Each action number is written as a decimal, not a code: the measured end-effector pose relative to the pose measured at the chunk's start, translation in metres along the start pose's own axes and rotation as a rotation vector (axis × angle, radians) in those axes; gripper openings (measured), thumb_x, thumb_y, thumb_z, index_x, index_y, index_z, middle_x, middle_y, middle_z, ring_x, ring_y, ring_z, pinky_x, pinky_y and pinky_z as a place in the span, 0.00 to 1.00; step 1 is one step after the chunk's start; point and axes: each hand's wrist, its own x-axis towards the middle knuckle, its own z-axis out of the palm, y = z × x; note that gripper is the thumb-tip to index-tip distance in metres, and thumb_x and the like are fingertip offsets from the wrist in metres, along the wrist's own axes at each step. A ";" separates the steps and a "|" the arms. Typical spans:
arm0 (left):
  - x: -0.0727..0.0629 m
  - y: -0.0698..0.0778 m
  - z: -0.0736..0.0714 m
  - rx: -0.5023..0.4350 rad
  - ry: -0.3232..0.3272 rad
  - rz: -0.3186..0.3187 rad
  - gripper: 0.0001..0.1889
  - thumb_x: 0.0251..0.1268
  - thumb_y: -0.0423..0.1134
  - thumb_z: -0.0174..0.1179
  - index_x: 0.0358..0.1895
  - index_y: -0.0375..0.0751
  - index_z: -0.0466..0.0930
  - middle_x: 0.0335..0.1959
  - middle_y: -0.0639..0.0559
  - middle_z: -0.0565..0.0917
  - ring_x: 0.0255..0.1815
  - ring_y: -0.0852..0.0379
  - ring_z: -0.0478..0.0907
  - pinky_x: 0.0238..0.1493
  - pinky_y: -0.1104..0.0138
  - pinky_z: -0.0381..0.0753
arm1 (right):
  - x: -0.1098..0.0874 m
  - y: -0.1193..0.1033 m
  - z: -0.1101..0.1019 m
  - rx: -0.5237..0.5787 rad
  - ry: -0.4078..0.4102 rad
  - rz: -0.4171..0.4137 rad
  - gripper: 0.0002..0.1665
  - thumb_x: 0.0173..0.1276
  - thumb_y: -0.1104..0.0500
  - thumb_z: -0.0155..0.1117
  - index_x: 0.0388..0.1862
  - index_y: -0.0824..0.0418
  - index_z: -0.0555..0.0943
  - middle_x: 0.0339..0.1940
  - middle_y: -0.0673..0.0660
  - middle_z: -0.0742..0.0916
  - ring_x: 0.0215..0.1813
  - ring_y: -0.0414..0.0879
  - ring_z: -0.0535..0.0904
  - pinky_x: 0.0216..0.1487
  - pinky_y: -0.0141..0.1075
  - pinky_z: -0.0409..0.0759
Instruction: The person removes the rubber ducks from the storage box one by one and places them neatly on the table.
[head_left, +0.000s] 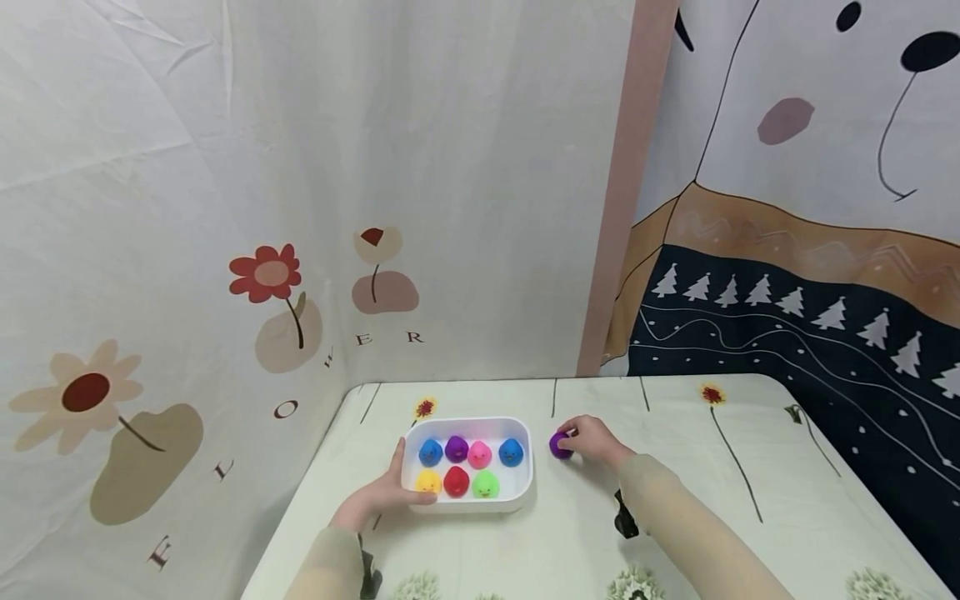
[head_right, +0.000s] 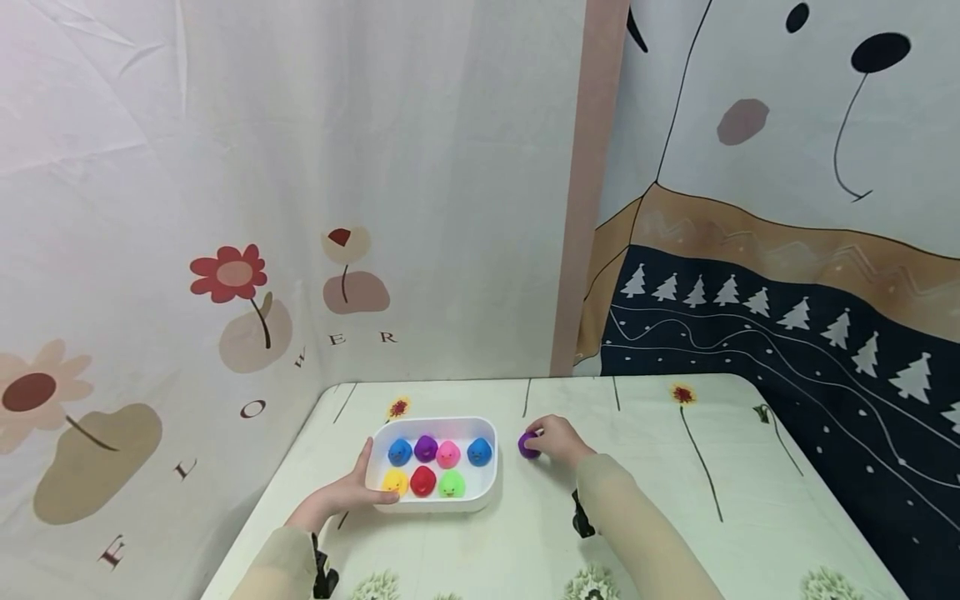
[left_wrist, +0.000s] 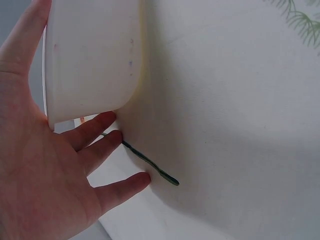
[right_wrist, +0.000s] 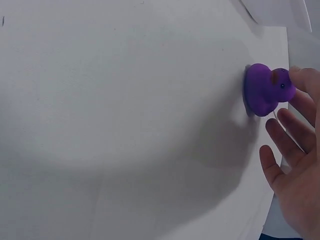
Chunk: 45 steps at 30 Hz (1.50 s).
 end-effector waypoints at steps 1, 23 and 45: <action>0.001 -0.001 0.001 0.002 -0.001 0.005 0.69 0.48 0.54 0.74 0.76 0.39 0.23 0.75 0.28 0.42 0.72 0.26 0.45 0.66 0.33 0.50 | -0.001 -0.001 -0.002 0.003 0.006 0.004 0.13 0.60 0.60 0.71 0.43 0.64 0.86 0.40 0.55 0.85 0.43 0.48 0.79 0.47 0.44 0.80; 0.001 -0.008 -0.002 -0.013 0.004 0.011 0.70 0.45 0.57 0.74 0.76 0.40 0.24 0.76 0.29 0.41 0.73 0.26 0.43 0.67 0.34 0.49 | 0.002 -0.067 0.005 0.191 0.039 -0.018 0.16 0.65 0.56 0.67 0.49 0.62 0.84 0.49 0.58 0.85 0.47 0.50 0.81 0.50 0.44 0.81; 0.001 -0.005 0.001 0.009 0.016 0.013 0.69 0.48 0.54 0.74 0.76 0.40 0.23 0.76 0.30 0.42 0.73 0.26 0.45 0.66 0.33 0.50 | -0.001 -0.082 0.039 0.221 -0.024 0.076 0.22 0.63 0.54 0.70 0.55 0.59 0.82 0.58 0.63 0.79 0.59 0.59 0.73 0.59 0.57 0.72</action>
